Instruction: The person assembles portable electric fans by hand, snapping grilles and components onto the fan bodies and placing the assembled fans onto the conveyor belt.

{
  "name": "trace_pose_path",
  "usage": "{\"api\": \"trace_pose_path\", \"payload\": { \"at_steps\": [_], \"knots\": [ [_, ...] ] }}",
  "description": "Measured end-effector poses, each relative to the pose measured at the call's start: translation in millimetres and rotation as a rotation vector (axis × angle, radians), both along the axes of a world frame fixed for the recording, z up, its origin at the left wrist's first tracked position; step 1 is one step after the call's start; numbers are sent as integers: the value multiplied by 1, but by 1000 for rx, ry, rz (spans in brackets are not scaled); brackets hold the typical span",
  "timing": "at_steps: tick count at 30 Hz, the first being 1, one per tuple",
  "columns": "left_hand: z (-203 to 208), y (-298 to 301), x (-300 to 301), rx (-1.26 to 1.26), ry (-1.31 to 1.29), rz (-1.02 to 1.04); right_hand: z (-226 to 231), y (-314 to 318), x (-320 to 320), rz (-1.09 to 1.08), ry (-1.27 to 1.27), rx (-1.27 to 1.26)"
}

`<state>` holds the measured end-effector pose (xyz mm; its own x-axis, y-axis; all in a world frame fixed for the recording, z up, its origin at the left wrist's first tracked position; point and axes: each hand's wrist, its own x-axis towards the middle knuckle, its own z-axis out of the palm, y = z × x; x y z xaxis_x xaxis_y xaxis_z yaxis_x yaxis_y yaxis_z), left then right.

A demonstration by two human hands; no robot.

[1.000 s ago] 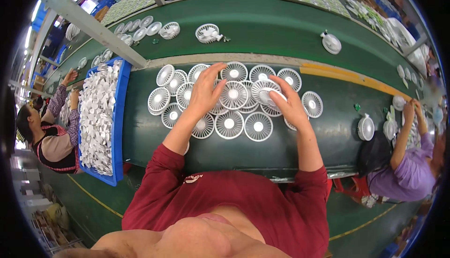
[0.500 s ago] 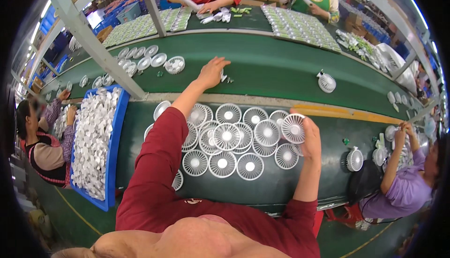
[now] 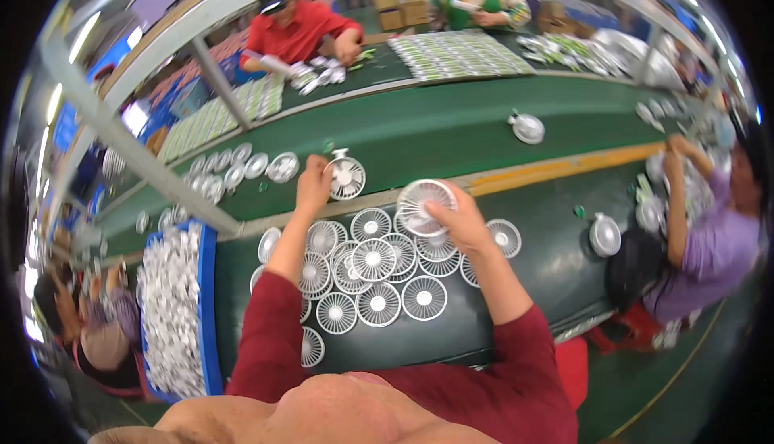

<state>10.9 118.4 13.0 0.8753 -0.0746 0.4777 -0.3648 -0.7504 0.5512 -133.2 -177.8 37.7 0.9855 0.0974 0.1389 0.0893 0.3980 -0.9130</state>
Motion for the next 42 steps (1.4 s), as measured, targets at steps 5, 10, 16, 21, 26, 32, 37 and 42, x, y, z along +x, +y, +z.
{"api": "trace_pose_path", "payload": {
  "at_steps": [5,10,16,21,26,32,37,42],
  "knots": [
    [-12,-27,-66,-915,293,-249,32,48,1,-124,-233,-219],
    [-2,-58,-132,-1509,586,-460,17,66,-8,-301,-468,-465],
    [21,-70,-166,-1782,746,-487,5,81,-9,-434,-843,-814],
    [26,-57,-168,-1748,705,-476,10,84,-18,-197,-894,-877],
    [49,-84,-193,-1504,354,-341,0,99,-18,-19,-700,-576],
    [44,-77,-192,-1348,227,-288,-5,103,-24,-11,-635,-532],
    [57,-79,-192,-1523,527,-245,-9,110,-32,-97,-699,-573],
    [25,-98,-188,-1331,64,-78,-30,127,-23,-102,-625,-319]
  ]
}}
